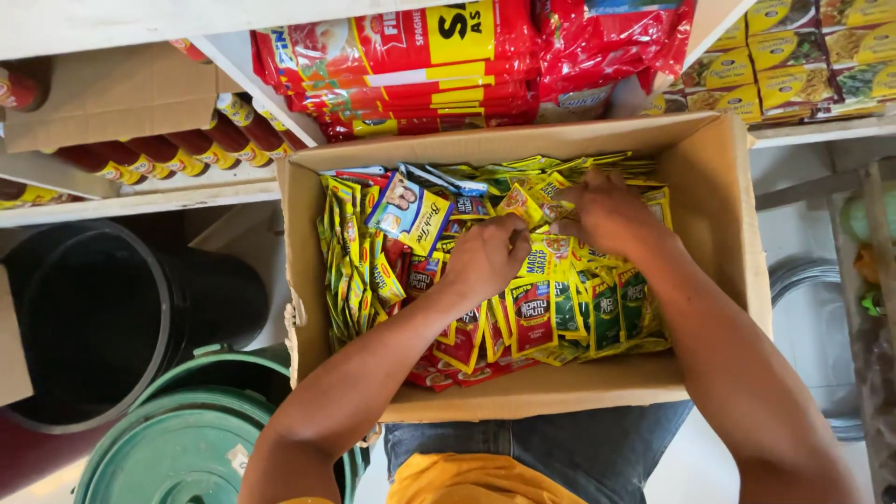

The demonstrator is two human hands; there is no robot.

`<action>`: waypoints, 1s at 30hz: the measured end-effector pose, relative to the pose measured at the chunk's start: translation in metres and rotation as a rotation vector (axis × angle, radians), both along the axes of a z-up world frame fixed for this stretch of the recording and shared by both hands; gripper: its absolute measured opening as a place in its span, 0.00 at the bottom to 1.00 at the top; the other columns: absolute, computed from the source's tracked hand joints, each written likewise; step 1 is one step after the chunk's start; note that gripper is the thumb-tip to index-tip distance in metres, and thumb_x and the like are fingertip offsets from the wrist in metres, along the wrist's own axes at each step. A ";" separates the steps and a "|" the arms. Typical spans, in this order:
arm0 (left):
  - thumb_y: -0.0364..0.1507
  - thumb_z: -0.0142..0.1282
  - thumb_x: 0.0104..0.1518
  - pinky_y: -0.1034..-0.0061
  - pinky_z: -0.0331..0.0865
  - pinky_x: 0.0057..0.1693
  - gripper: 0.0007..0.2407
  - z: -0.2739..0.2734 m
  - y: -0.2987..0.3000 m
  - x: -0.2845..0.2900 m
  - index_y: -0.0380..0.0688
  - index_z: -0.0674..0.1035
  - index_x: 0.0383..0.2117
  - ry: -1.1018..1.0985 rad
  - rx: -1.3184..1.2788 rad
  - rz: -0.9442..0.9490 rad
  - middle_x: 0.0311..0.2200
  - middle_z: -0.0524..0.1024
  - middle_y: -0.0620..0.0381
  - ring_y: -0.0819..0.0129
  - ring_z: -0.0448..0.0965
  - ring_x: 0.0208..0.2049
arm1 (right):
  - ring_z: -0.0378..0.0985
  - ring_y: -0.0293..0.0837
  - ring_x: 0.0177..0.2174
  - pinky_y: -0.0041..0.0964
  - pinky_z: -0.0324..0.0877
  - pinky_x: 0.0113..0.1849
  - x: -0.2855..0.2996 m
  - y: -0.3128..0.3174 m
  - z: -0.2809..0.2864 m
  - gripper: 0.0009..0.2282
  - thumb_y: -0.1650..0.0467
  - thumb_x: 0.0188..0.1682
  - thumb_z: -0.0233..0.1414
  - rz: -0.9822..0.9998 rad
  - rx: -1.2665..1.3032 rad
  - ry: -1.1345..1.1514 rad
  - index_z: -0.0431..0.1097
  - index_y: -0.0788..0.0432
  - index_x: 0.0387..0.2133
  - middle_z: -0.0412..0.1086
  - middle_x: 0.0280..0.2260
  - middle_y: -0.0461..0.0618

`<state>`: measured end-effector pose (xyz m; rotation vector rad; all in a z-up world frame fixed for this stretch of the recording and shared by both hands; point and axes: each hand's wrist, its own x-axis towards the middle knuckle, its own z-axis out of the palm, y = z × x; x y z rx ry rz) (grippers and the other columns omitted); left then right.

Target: Stocking seasoning packets from a cardboard box onto store shelves.

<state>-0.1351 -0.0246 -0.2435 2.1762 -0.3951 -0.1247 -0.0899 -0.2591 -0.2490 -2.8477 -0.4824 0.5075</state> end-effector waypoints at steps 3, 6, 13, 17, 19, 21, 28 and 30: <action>0.30 0.55 0.57 0.58 0.76 0.39 0.06 0.001 0.002 0.003 0.42 0.80 0.33 -0.016 -0.003 0.010 0.31 0.82 0.46 0.48 0.83 0.32 | 0.70 0.65 0.48 0.56 0.66 0.49 0.010 -0.001 -0.003 0.21 0.62 0.43 0.59 0.110 -0.002 -0.125 0.71 0.52 0.50 0.70 0.50 0.61; 0.30 0.54 0.58 0.59 0.76 0.40 0.06 -0.004 0.005 0.001 0.42 0.80 0.33 -0.034 -0.028 0.025 0.30 0.83 0.47 0.50 0.84 0.32 | 0.71 0.64 0.48 0.55 0.67 0.48 0.010 0.000 0.001 0.18 0.64 0.43 0.59 0.077 0.033 -0.088 0.72 0.54 0.47 0.71 0.48 0.60; 0.42 0.47 0.67 0.67 0.78 0.37 0.17 -0.010 0.000 0.019 0.36 0.77 0.38 0.919 -0.528 0.133 0.30 0.82 0.47 0.63 0.82 0.26 | 0.79 0.55 0.44 0.46 0.73 0.46 0.000 -0.012 0.036 0.08 0.73 0.47 0.54 0.094 0.413 -0.090 0.75 0.55 0.40 0.76 0.43 0.56; 0.35 0.51 0.62 0.65 0.82 0.41 0.13 -0.074 -0.011 0.012 0.38 0.74 0.45 1.151 -0.808 0.159 0.35 0.81 0.49 0.64 0.83 0.29 | 0.78 0.56 0.44 0.45 0.72 0.46 -0.003 -0.010 0.038 0.13 0.76 0.41 0.54 0.328 0.515 -0.071 0.74 0.56 0.40 0.75 0.44 0.58; 0.26 0.57 0.59 0.64 0.82 0.41 0.11 -0.072 -0.014 0.003 0.36 0.73 0.44 0.884 -0.703 0.123 0.36 0.79 0.48 0.61 0.83 0.31 | 0.78 0.55 0.44 0.45 0.71 0.45 -0.005 -0.007 0.046 0.18 0.77 0.42 0.52 0.177 0.338 0.088 0.72 0.55 0.48 0.75 0.44 0.58; 0.27 0.58 0.60 0.66 0.80 0.39 0.09 -0.043 -0.012 -0.006 0.36 0.73 0.42 0.649 -0.531 0.102 0.34 0.80 0.48 0.62 0.83 0.31 | 0.79 0.51 0.44 0.43 0.72 0.46 0.000 -0.019 0.029 0.17 0.76 0.45 0.51 0.068 0.377 0.185 0.70 0.55 0.50 0.76 0.44 0.54; 0.28 0.60 0.58 0.75 0.77 0.35 0.08 -0.026 -0.010 -0.002 0.38 0.75 0.38 0.398 -0.332 0.116 0.28 0.79 0.54 0.70 0.82 0.28 | 0.78 0.39 0.39 0.37 0.72 0.43 0.004 -0.013 0.037 0.15 0.64 0.55 0.45 -0.197 0.440 0.432 0.72 0.54 0.50 0.79 0.40 0.46; 0.28 0.59 0.58 0.76 0.78 0.34 0.08 -0.044 -0.013 -0.001 0.38 0.76 0.39 0.507 -0.431 0.105 0.28 0.79 0.55 0.71 0.81 0.27 | 0.77 0.39 0.36 0.37 0.72 0.42 0.005 -0.014 0.023 0.15 0.62 0.56 0.45 -0.252 0.504 0.477 0.72 0.56 0.48 0.78 0.38 0.46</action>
